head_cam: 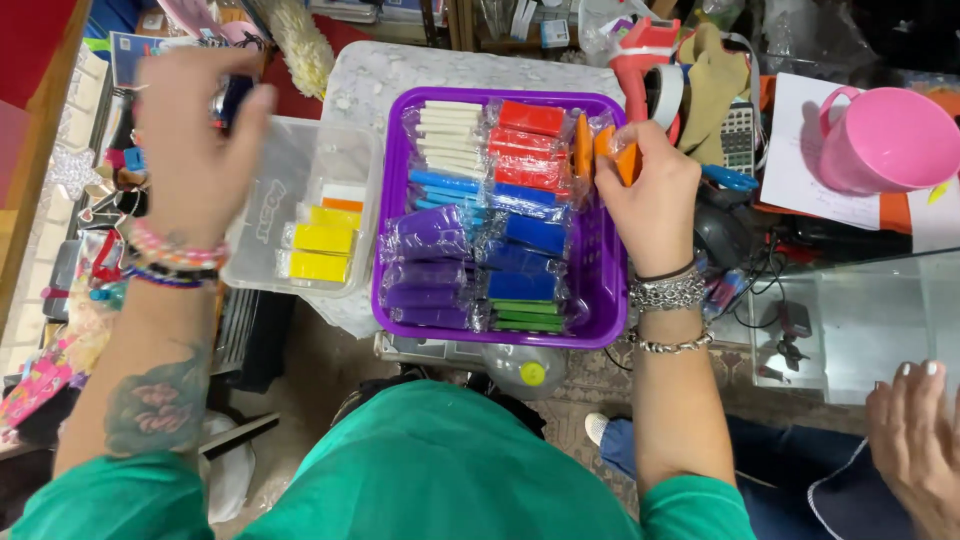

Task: The person organizes colorful plastic items from a clear container into a purple basket, arranging them by color. They then pick up a clear jar containing black objects and transfer them into a white container.

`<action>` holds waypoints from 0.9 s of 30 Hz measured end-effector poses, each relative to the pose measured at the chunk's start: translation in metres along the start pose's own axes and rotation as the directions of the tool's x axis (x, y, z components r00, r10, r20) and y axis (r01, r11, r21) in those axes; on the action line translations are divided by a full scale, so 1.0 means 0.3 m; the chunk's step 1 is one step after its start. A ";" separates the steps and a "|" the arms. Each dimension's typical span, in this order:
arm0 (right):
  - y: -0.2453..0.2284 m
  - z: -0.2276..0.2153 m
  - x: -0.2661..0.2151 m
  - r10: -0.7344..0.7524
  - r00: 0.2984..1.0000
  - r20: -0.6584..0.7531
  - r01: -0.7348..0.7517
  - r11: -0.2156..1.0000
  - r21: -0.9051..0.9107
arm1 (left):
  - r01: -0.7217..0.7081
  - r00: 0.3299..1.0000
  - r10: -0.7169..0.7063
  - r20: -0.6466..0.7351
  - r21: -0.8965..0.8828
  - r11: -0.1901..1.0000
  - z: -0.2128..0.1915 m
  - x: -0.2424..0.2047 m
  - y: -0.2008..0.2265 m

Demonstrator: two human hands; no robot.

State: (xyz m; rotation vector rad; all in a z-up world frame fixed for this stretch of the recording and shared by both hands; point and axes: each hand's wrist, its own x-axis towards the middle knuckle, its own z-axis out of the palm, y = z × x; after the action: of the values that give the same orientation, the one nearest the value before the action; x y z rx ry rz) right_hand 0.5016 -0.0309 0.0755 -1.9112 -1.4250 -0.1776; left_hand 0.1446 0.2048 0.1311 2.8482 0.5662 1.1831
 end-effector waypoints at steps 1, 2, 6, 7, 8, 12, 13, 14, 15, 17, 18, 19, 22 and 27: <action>0.010 0.001 -0.006 0.000 1.000 -0.004 0.000 1.000 0.000 | -0.004 1.000 0.004 -0.001 0.001 1.000 0.045 0.068 0.055; 0.019 0.000 -0.009 -0.002 1.000 -0.027 0.001 1.000 -0.023 | -0.113 0.984 0.127 0.121 -0.118 0.987 0.091 0.136 0.110; -0.014 -0.056 -0.020 0.070 0.989 -0.127 -0.067 0.997 0.029 | -0.452 0.746 0.590 0.310 -0.415 0.789 0.383 0.334 0.290; -0.024 -0.071 -0.019 0.071 0.990 -0.126 -0.068 0.997 0.026 | -0.452 0.746 0.590 0.308 -0.417 0.788 0.469 0.365 0.308; -0.033 -0.088 -0.023 0.132 0.985 -0.110 -0.130 0.991 0.024 | -0.481 0.678 0.641 0.359 -0.442 0.757 0.557 0.394 0.332; -0.034 -0.120 -0.039 0.249 0.967 -0.045 -0.243 0.964 0.103 | -0.490 0.617 0.708 0.343 -0.537 0.687 0.920 0.397 0.340; -0.052 -0.129 -0.033 0.256 0.966 -0.041 -0.251 0.963 0.099 | -0.485 0.616 0.710 0.341 -0.545 0.683 0.909 0.410 0.343; -0.072 -0.137 -0.030 0.219 0.976 0.005 -0.219 0.975 0.027 | -0.469 0.550 0.721 0.421 -0.559 0.684 0.896 0.416 0.346; -0.092 -0.145 -0.027 0.183 0.982 0.054 -0.181 0.983 -0.044 | -0.452 0.476 0.728 0.494 -0.573 0.684 0.884 0.422 0.349; -0.098 -0.129 -0.011 0.163 0.983 0.081 -0.158 0.985 -0.062 | -0.410 0.473 0.724 0.501 -0.602 0.685 0.856 0.410 0.341; -0.104 -0.118 -0.004 0.142 0.984 0.103 -0.135 0.988 -0.076 | -0.371 0.468 0.721 0.511 -0.627 0.685 0.838 0.403 0.334; -0.096 -0.098 0.000 0.145 0.984 0.105 -0.137 0.988 -0.073 | -0.368 0.466 0.721 0.513 -0.628 0.685 0.845 0.396 0.332; -0.077 -0.049 0.026 0.022 0.988 0.155 0.004 0.987 -0.162 | -0.394 0.524 0.773 0.357 -0.704 0.592 0.860 0.398 0.324; -0.056 -0.002 0.035 0.068 0.958 0.279 0.003 0.969 -0.246 | -0.343 0.711 0.594 0.375 -0.552 0.760 0.832 0.358 0.359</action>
State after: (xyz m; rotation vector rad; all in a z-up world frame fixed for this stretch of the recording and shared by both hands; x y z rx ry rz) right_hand 0.4910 -0.0212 0.0894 -2.2327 -1.6205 -0.0640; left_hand 0.4208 0.1724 0.0412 2.7560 -0.4638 0.3704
